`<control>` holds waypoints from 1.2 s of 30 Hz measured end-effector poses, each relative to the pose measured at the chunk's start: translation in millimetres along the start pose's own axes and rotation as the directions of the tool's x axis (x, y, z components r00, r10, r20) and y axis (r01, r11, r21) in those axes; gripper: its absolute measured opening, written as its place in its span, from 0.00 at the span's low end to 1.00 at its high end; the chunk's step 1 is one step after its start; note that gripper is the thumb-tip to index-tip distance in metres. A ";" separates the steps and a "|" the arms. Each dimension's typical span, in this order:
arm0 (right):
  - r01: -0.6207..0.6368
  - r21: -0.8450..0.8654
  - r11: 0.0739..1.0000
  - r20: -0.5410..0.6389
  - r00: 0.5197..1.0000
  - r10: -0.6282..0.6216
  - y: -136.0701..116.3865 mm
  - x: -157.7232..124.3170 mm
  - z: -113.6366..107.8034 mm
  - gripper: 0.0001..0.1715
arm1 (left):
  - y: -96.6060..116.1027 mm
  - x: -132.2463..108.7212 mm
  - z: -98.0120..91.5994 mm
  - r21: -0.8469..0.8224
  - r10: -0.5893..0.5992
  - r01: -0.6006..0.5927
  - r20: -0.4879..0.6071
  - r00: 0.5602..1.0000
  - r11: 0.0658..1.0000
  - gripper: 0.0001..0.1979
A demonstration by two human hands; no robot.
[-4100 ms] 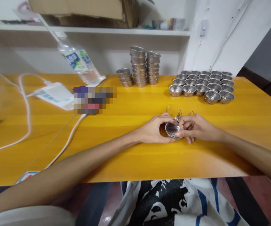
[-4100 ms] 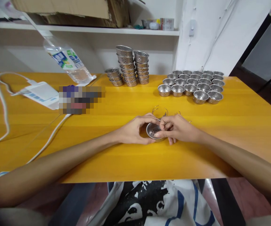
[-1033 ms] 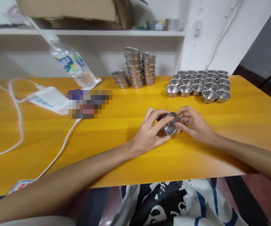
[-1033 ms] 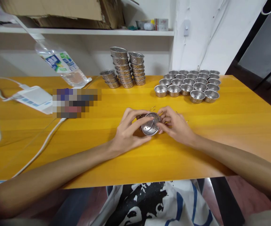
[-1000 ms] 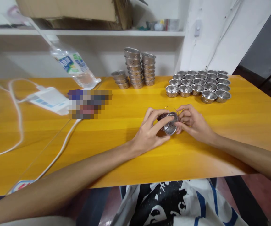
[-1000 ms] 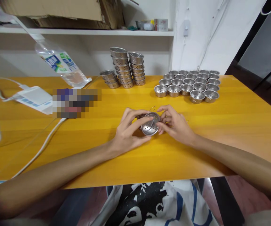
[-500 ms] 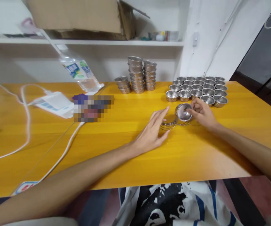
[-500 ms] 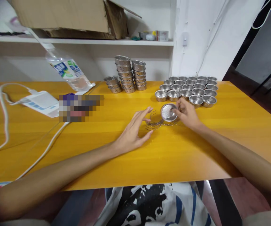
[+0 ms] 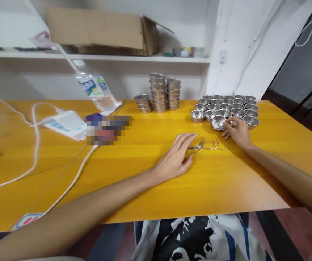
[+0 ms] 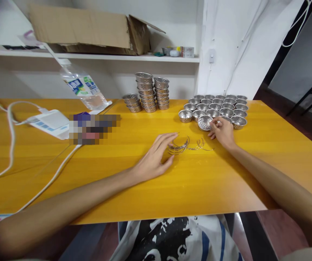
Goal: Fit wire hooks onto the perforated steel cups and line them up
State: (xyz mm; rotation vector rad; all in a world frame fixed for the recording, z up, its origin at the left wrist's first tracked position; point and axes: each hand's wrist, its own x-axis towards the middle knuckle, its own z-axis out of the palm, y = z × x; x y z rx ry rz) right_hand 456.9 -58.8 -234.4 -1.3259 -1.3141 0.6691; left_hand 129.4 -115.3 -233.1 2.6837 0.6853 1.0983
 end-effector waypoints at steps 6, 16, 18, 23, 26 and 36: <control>0.010 0.005 1.000 -0.039 0.999 -0.010 2.5 -1.1 -0.2 0.29 | 2.4 0.2 -2.2 0.020 -0.006 0.005 0.032 0.999 1.000 0.38; -0.011 -0.154 0.988 -0.122 0.992 -0.009 0.7 -4.6 -4.5 0.22 | 3.9 -0.9 -4.2 0.025 -0.073 0.071 0.090 0.993 0.997 0.34; 0.002 -0.229 0.973 -0.148 0.988 -0.037 -1.7 -5.3 -6.2 0.23 | 4.4 -0.2 -5.1 0.019 -0.084 0.083 0.085 0.993 0.996 0.33; 0.224 -0.462 0.858 -0.108 0.946 -0.305 -10.5 -14.1 -4.5 0.17 | 6.3 0.2 -3.8 0.009 -0.106 0.106 0.014 0.994 0.994 0.26; 0.465 -0.476 0.747 0.204 0.884 -0.420 -13.0 -25.7 4.0 0.18 | -6.8 2.9 -8.5 0.013 -0.151 0.152 -0.086 0.985 0.988 0.21; 0.804 -0.387 0.452 0.631 0.588 -0.506 -17.4 -48.2 16.3 0.23 | -164.7 124.0 -98.2 0.047 -0.421 0.523 -0.535 0.733 0.851 0.38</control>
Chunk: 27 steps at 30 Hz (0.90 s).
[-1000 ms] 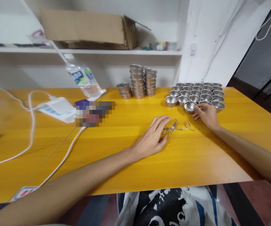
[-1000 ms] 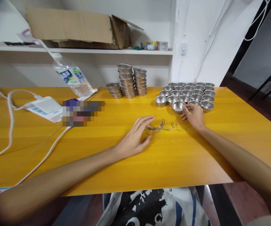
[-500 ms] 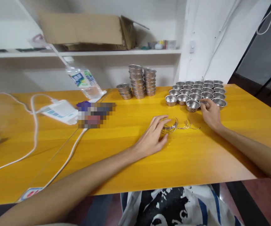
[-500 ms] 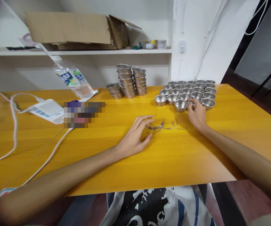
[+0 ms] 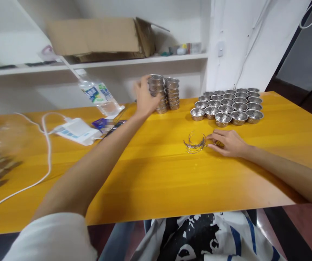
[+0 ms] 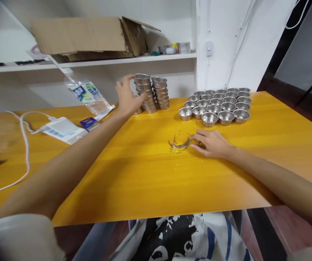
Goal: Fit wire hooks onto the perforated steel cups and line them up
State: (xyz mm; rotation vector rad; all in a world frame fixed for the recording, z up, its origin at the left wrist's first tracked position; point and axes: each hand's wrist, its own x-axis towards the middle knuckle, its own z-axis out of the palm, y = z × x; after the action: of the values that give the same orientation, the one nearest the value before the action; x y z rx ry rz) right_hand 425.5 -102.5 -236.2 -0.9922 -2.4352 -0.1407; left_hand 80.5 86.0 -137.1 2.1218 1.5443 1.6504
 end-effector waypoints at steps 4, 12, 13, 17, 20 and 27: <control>0.039 0.005 0.999 0.020 0.999 -0.039 1.4 -0.5 -0.6 0.22 | -0.6 48.7 20.1 0.085 -0.133 0.130 0.022 0.991 0.988 0.27; 0.016 0.054 0.998 0.068 0.997 -0.020 2.2 3.0 -11.3 0.19 | -5.4 85.0 21.7 -0.124 -0.184 0.171 -0.101 0.978 0.977 0.22; -0.010 0.063 0.998 0.091 0.996 0.004 2.2 4.2 -16.9 0.20 | 2.9 83.5 16.3 -0.129 -0.179 0.161 -0.146 0.973 0.979 0.23; -0.123 0.086 0.989 0.242 0.965 0.099 0.9 7.6 -38.3 0.27 | 45.7 41.3 -7.8 -0.116 -0.085 0.062 -0.211 0.974 0.991 0.28; -0.097 0.049 0.994 0.302 0.950 0.078 -0.9 7.5 -40.0 0.23 | 55.7 -2.4 -19.4 -0.121 0.094 -0.101 -0.055 0.994 0.988 0.27; 0.015 0.042 0.999 0.240 0.971 -0.025 3.6 4.3 -21.9 0.19 | 6.8 37.1 -10.4 -0.091 -0.044 0.035 -0.103 0.994 0.995 0.36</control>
State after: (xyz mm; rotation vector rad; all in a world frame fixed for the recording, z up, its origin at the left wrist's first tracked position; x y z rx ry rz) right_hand 434.3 -103.2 -215.5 -1.0186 -2.6557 0.0241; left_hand 74.9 103.5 -102.5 1.9783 1.4982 1.8080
